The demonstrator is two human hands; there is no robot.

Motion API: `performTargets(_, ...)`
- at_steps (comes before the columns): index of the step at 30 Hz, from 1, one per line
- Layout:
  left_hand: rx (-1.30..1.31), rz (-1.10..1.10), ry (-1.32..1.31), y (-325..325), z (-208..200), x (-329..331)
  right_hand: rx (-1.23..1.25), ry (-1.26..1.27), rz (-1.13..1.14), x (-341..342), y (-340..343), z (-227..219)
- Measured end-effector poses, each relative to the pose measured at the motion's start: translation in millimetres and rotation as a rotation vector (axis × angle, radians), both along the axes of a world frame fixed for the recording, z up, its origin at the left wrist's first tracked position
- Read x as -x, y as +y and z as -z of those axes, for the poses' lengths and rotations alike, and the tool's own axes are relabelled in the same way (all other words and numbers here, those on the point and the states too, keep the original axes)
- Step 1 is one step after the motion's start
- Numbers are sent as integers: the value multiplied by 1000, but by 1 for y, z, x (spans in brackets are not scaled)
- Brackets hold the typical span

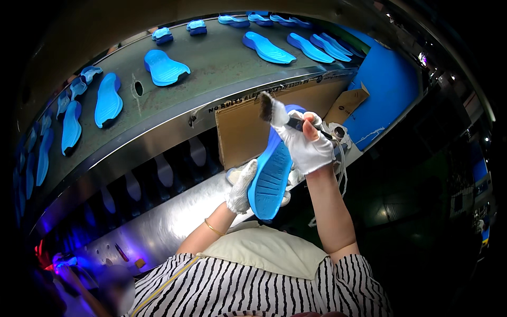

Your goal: The person applies glue to the inner surface of blue shoe soles using a brush tool, handling the soles one at a time and placing some back onto the conveyor belt.

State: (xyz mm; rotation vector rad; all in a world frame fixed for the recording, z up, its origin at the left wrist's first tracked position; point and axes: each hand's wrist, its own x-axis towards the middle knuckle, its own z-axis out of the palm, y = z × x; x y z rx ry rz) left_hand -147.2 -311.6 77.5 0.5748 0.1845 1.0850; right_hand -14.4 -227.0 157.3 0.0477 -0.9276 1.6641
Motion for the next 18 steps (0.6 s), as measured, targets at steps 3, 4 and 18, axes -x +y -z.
performTargets(3, -25, 62, -155, -4, 4, 4, -10, 5, 56, -11, 3, 2)
performTargets(4, -41, 81, -205, -4, 7, 6, -74, 6, 85, -16, 3, 2)
performTargets(18, 64, -28, -323, 13, 13, 24, -1045, -918, 985, -11, -61, 13)
